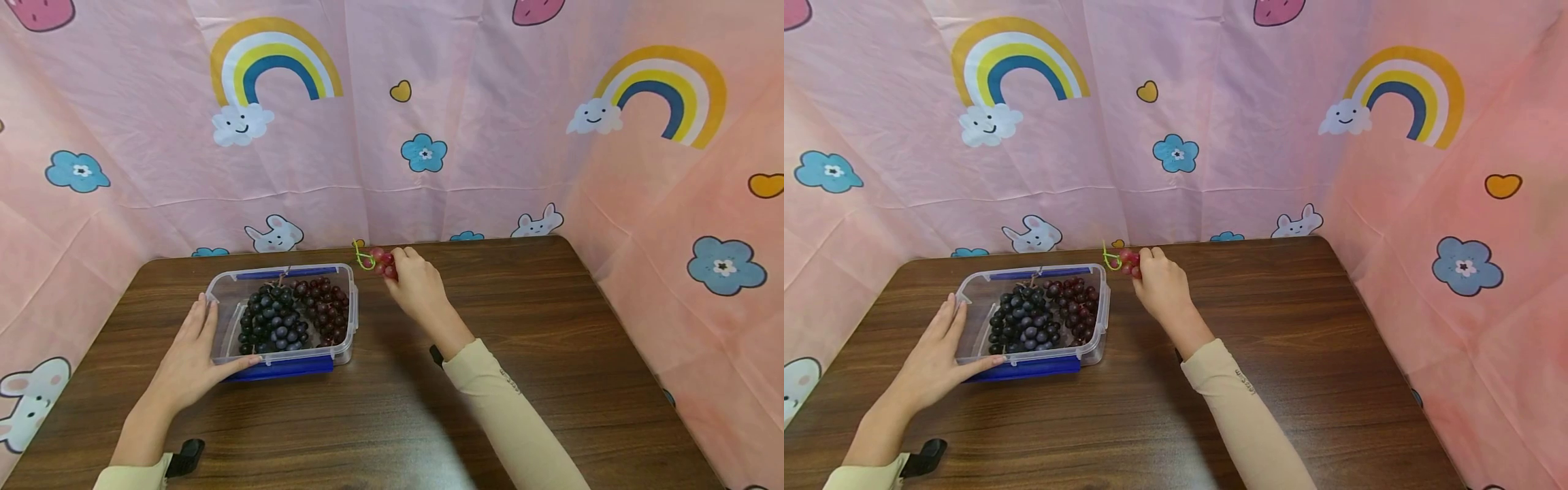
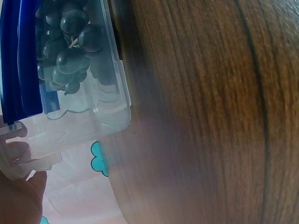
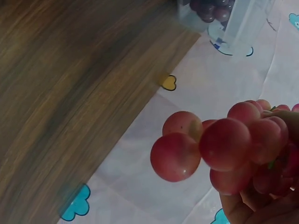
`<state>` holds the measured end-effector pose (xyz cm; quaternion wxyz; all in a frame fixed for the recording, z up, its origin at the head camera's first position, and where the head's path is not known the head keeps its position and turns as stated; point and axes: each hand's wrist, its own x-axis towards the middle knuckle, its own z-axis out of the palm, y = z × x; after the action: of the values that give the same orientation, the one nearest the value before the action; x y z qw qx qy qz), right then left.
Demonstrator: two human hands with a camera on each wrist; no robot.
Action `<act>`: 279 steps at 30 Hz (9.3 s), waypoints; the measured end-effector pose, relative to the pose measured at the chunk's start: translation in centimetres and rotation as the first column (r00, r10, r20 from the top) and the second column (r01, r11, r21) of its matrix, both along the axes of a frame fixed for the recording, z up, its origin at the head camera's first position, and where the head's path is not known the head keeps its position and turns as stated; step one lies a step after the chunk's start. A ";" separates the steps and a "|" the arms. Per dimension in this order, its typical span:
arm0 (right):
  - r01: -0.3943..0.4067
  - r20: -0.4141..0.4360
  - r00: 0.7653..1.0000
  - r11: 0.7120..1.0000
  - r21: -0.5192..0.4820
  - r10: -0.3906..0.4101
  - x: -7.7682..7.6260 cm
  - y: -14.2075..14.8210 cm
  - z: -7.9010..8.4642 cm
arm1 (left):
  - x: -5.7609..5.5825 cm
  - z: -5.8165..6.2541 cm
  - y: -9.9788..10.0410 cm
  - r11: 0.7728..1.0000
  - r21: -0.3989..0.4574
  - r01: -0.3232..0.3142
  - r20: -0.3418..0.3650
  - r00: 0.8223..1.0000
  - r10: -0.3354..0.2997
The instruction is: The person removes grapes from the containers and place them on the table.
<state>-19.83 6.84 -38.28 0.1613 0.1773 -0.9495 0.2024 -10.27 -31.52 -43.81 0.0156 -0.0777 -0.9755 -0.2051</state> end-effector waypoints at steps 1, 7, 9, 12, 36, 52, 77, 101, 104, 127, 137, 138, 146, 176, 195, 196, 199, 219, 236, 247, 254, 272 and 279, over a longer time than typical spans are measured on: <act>0.005 0.003 1.000 1.000 0.001 -0.005 0.0 0.2 -0.1 | 0.0 0.0 0.0 1.000 0.000 0.000 0.000 1.000 0.000; 0.037 0.051 0.998 0.999 0.011 -0.037 -0.1 1.0 -0.4 | 0.0 0.0 0.0 1.000 -0.003 -0.002 -0.001 1.000 0.002; 0.046 0.060 0.997 0.999 0.010 -0.046 -0.2 1.2 -0.5 | 0.0 0.0 -0.1 1.000 -0.004 -0.003 -0.003 1.000 0.003; 0.056 0.062 0.997 0.998 0.007 -0.056 -0.3 1.4 -0.7 | 0.0 -0.1 -0.1 1.000 -0.004 -0.003 -0.004 1.000 0.003; 0.126 0.202 0.969 0.989 0.082 -0.140 -2.2 1.7 -3.9 | 0.1 0.2 0.1 1.000 0.000 -0.008 0.017 1.000 0.008; 0.136 0.296 0.940 0.981 0.136 -0.171 -2.9 0.6 -6.1 | 0.1 0.0 0.0 1.000 -0.006 -0.009 0.017 1.000 0.009; 0.205 0.315 0.921 0.973 0.105 -0.228 -2.6 1.1 -7.6 | 0.1 0.0 0.0 1.000 -0.001 -0.007 0.006 1.000 0.007; 0.176 0.344 0.914 0.975 0.134 -0.213 -0.2 1.8 -7.5 | 0.1 0.8 -0.3 1.000 0.009 0.003 0.103 0.995 -0.004; 0.176 0.340 0.916 0.974 0.140 -0.214 0.0 1.7 -7.3 | 0.1 0.8 -0.5 1.000 0.016 0.005 0.111 0.994 -0.007; 0.168 0.235 0.951 0.973 0.158 -0.203 0.6 0.9 -5.6 | -1.9 0.3 -1.4 1.000 -0.005 0.003 0.044 0.999 -0.002; 0.116 0.190 0.971 0.979 0.168 -0.148 1.0 -0.5 -4.4 | -2.4 0.2 -1.0 1.000 0.005 -0.014 0.068 0.998 0.013; 0.103 0.184 0.974 0.981 0.167 -0.133 1.0 -0.7 -4.3 | -2.4 0.3 -1.0 1.000 0.009 -0.015 0.072 0.997 0.014; 0.033 0.153 0.987 0.990 0.139 -0.055 1.4 -1.9 -3.4 | -2.4 0.2 -1.4 1.000 0.026 0.006 0.109 0.994 -0.009; -0.193 0.163 0.975 0.946 0.261 0.154 2.5 -9.6 -0.1 | -1.5 0.4 -2.2 0.999 -0.001 0.041 0.100 0.994 -0.040; -0.219 0.365 0.928 0.909 0.354 0.082 1.2 -13.0 -1.6 | -1.4 0.4 -2.3 0.999 -0.008 0.040 0.098 0.994 -0.039; -0.210 0.370 0.926 0.908 0.362 0.066 1.1 -13.2 -1.7 | -1.4 0.4 -2.3 0.999 -0.008 0.039 0.098 0.994 -0.038; -0.185 0.385 0.923 0.903 0.387 0.024 1.0 -13.6 -2.1 | -1.4 0.4 -2.3 0.999 -0.008 0.038 0.097 0.995 -0.037; -0.065 0.268 0.952 0.756 0.652 -0.149 0.9 -15.5 -4.4 | -1.5 0.5 -2.1 0.999 -0.006 0.043 0.087 0.995 -0.042; -0.032 0.248 0.952 0.748 0.663 -0.179 0.3 -15.7 -4.8 | -1.6 0.9 -2.1 0.999 -0.018 0.042 0.081 0.996 -0.041; -0.063 0.235 0.963 0.737 0.674 -0.133 0.8 -15.5 -4.8 | -1.4 1.0 -1.9 0.999 -0.026 0.042 0.092 0.995 -0.040; -0.063 0.251 0.960 0.777 0.626 -0.124 1.1 -15.6 -4.9 | -1.3 0.8 -2.1 0.999 -0.031 0.038 0.089 0.995 -0.035; -0.016 0.240 0.962 0.855 0.519 -0.128 1.5 -15.5 -4.0 | -1.2 0.8 -1.9 0.999 -0.030 0.034 0.091 0.995 -0.031; 0.003 0.164 0.983 0.888 0.461 -0.088 1.8 -15.1 -4.2 | -1.0 0.8 -2.0 0.999 -0.027 0.033 0.089 0.996 -0.031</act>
<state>-17.98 -8.24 -42.44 0.0331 0.1689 -0.9849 -0.0160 -11.31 -33.54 -43.06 -0.0318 -0.0843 -0.9767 -0.1948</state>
